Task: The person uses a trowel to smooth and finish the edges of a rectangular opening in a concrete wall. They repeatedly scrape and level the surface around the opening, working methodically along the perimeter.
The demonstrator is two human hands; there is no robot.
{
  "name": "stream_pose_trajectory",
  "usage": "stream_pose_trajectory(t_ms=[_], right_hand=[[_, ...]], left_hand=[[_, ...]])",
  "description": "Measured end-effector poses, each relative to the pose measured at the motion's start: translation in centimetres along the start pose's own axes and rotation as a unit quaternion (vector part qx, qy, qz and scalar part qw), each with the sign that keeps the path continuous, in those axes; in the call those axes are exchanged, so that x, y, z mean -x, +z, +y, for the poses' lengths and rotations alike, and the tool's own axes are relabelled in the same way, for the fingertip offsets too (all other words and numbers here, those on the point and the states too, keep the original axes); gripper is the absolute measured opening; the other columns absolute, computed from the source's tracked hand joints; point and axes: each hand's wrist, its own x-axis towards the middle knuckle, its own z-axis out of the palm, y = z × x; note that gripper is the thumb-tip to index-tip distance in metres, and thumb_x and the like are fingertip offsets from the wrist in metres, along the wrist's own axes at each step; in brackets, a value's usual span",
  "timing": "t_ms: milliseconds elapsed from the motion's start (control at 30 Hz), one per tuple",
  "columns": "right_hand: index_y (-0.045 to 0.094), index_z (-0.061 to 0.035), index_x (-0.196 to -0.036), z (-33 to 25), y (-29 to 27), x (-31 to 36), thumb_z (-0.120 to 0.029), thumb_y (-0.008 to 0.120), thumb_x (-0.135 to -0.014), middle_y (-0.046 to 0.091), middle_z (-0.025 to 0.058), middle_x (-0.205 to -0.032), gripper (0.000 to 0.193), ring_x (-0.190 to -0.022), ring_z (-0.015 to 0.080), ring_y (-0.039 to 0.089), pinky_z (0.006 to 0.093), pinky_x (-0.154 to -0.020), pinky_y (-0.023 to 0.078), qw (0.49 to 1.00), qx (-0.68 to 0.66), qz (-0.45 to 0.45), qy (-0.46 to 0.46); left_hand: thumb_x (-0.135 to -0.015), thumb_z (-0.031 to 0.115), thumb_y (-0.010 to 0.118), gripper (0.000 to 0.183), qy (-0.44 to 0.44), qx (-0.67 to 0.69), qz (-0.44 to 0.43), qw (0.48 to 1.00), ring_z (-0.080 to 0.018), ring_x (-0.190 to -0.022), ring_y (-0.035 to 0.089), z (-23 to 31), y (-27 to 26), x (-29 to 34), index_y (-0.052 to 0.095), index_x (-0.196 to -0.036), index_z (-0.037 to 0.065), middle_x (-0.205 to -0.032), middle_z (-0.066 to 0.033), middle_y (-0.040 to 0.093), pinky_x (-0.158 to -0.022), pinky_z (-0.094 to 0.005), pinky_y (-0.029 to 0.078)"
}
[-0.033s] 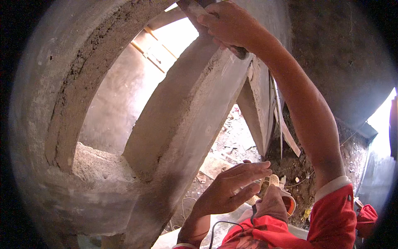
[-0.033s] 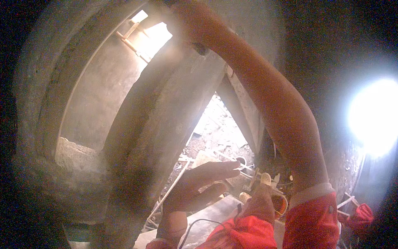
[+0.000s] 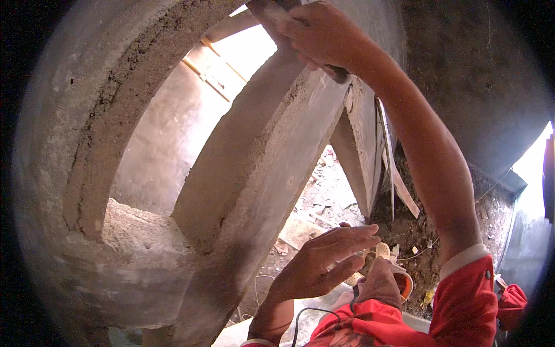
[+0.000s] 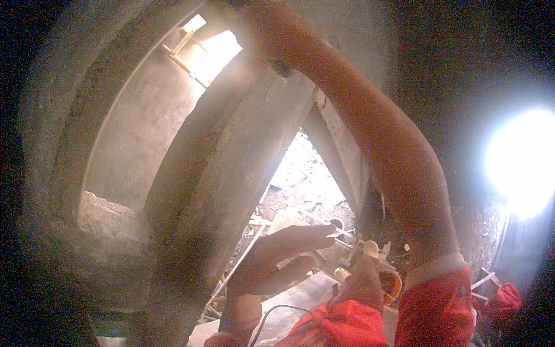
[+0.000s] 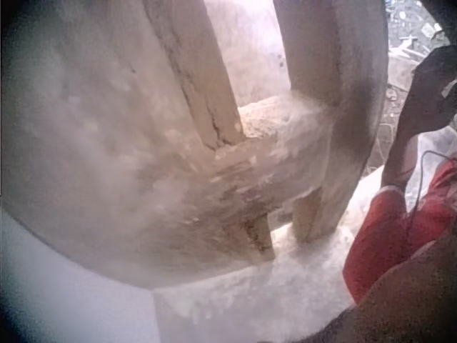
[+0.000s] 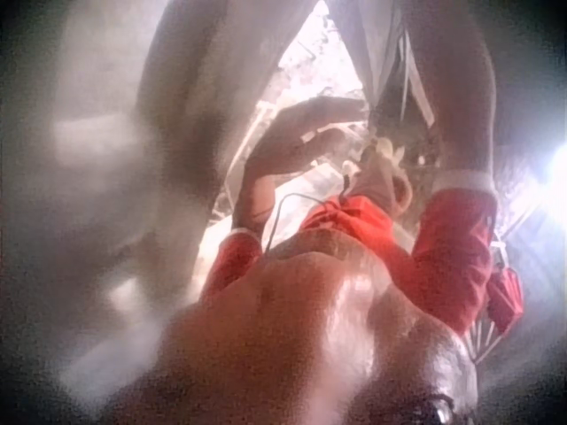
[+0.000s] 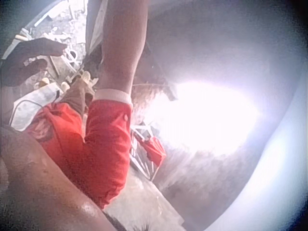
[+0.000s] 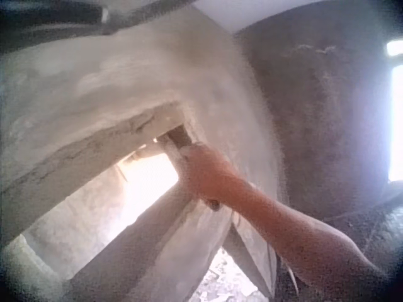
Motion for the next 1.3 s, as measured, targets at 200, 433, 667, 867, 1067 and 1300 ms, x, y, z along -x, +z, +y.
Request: stream_pose_trajectory(t_ms=[200,433,667,867,1067,1300], right_hand=[[0.074,-0.0018,-0.100,-0.4,-1.9,0.4,-0.030,0.059,-0.102,0.075,0.0215,-0.089,0.032,-0.083,0.0311,0.076,0.0498,-0.078,0.060,0.996,0.009,-0.092,0.008],[0.069,0.0006,-0.121,3.1,-5.2,7.0,-0.040,0.062,-0.106,0.069,0.0075,-0.082,0.044,-0.062,0.0144,0.063,0.0308,-0.058,0.054,0.992,-0.116,-0.044,0.024],[0.069,-0.0006,-0.117,15.1,-6.0,26.8,-0.039,0.063,-0.107,0.068,0.0028,-0.086,0.040,-0.060,0.0089,0.059,0.0284,-0.052,0.048,0.956,-0.182,-0.020,0.228],[0.068,-0.0029,-0.113,27.8,-7.5,44.1,-0.039,0.065,-0.106,0.069,0.0030,-0.085,0.037,-0.058,0.0092,0.058,0.0285,-0.051,0.049,0.946,-0.034,0.010,0.322],[0.069,-0.0053,-0.110,26.2,-11.7,45.6,-0.044,0.067,-0.104,0.068,0.0042,-0.085,0.039,-0.055,0.0105,0.059,0.0289,-0.047,0.048,0.838,-0.225,0.118,0.483],[0.068,-0.0060,-0.105,27.7,-9.8,43.5,-0.045,0.064,-0.105,0.064,0.0028,-0.078,0.039,-0.049,0.0120,0.057,0.0303,-0.043,0.045,0.884,-0.164,0.089,0.429]], left_hand=[[-0.105,0.015,0.061,0.037,0.101,-0.038,0.118,0.987,-0.0243,-0.124,0.067,4.4,-2.8,-3.3,0.065,-0.136,-0.004,-0.133,-0.0189,0.070,-0.107,-0.0374,0.051],[-0.107,0.016,0.054,0.046,0.238,-0.094,0.430,0.866,-0.0270,-0.130,0.061,7.8,-7.1,-15.6,0.050,-0.146,-0.008,-0.137,-0.0227,0.063,-0.111,-0.0387,0.048],[-0.091,0.004,0.039,0.073,0.133,-0.020,0.483,0.865,-0.0442,-0.155,0.029,7.8,-12.6,-29.2,0.023,-0.162,-0.005,-0.168,-0.0314,0.023,-0.129,-0.0482,0.025],[-0.097,0.011,0.050,0.052,0.228,-0.033,0.416,0.880,-0.0386,-0.136,0.052,5.7,-16.4,-32.4,0.047,-0.147,-0.001,-0.149,-0.0260,0.053,-0.114,-0.0441,0.041],[-0.090,0.013,0.052,0.065,0.246,-0.182,0.339,0.890,-0.0521,-0.143,0.045,6.7,-5.5,-26.1,0.043,-0.149,-0.012,-0.150,-0.0437,0.044,-0.126,-0.0520,0.030],[-0.086,0.021,0.063,0.097,0.040,-0.012,0.477,0.878,-0.0504,-0.156,0.020,7.8,-12.1,-28.7,0.011,-0.160,-0.014,-0.164,-0.0430,0.015,-0.129,-0.0503,0.020]])
